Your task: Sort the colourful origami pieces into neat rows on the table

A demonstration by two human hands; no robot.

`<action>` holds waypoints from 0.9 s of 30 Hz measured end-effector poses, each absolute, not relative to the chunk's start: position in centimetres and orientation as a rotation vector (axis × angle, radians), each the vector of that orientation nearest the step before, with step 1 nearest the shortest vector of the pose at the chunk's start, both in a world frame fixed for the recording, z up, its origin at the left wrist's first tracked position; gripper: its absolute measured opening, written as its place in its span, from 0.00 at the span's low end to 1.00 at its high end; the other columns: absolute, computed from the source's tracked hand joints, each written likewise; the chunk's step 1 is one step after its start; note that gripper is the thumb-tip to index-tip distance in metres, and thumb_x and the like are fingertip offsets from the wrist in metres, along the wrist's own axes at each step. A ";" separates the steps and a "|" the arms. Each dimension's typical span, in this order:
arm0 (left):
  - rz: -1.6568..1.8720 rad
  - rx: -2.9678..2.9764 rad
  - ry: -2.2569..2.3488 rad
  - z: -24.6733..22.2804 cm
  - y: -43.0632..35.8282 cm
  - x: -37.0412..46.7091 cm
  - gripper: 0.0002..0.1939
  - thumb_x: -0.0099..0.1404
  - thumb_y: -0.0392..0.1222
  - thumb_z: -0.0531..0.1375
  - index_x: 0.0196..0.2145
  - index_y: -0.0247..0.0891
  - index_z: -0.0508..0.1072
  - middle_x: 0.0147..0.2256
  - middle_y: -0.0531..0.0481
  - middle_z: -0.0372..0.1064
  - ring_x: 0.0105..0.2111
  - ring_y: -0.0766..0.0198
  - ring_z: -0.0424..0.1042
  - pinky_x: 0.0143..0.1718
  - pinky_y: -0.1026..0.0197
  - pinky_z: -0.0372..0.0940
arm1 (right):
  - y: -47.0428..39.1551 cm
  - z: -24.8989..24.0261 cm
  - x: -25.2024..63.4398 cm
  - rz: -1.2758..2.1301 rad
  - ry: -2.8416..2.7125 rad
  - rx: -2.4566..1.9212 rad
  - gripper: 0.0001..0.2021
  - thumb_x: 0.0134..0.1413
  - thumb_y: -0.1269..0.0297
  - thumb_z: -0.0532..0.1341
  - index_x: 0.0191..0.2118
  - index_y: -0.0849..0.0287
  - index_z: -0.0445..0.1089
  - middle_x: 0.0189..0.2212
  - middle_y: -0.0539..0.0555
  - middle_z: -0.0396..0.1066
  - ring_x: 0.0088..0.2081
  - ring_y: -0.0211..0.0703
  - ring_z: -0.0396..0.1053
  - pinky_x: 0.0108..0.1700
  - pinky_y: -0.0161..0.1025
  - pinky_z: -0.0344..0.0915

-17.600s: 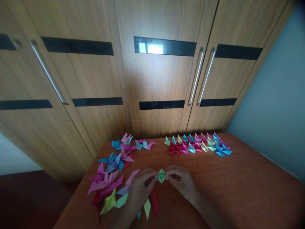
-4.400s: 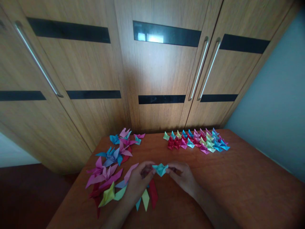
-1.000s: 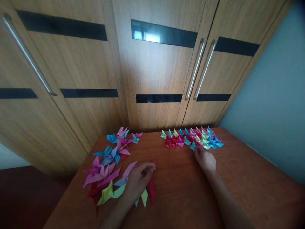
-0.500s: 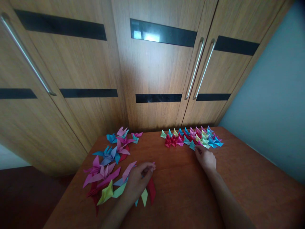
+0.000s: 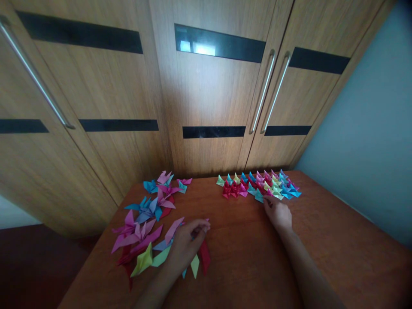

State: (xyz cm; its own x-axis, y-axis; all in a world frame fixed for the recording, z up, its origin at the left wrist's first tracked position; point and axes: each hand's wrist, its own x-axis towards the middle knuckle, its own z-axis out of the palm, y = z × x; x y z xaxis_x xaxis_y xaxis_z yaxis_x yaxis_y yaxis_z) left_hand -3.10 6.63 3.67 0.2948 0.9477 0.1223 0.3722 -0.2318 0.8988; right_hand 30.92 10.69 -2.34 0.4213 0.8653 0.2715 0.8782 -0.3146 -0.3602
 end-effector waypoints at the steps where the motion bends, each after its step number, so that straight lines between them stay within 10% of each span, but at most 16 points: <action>1: 0.908 1.762 1.196 3.7 6.6 -3.1 0.10 0.60 0.43 0.57 0.34 0.40 0.77 0.35 0.49 0.77 0.35 0.61 0.73 0.36 0.65 0.65 | 10.7 -2.4 30.9 -0.042 -1.476 -2.227 0.13 0.58 0.57 0.53 0.46 0.48 0.70 0.40 0.50 0.74 0.37 0.43 0.71 0.31 0.33 0.57; 27: 0.570 2.452 1.659 4.5 5.1 -11.8 0.17 0.65 0.41 0.51 0.50 0.47 0.70 0.47 0.49 0.70 0.48 0.57 0.68 0.49 0.56 0.63 | 9.8 -1.9 23.0 0.468 -1.965 -1.527 0.13 0.54 0.62 0.53 0.38 0.55 0.75 0.33 0.54 0.75 0.31 0.43 0.70 0.36 0.38 0.64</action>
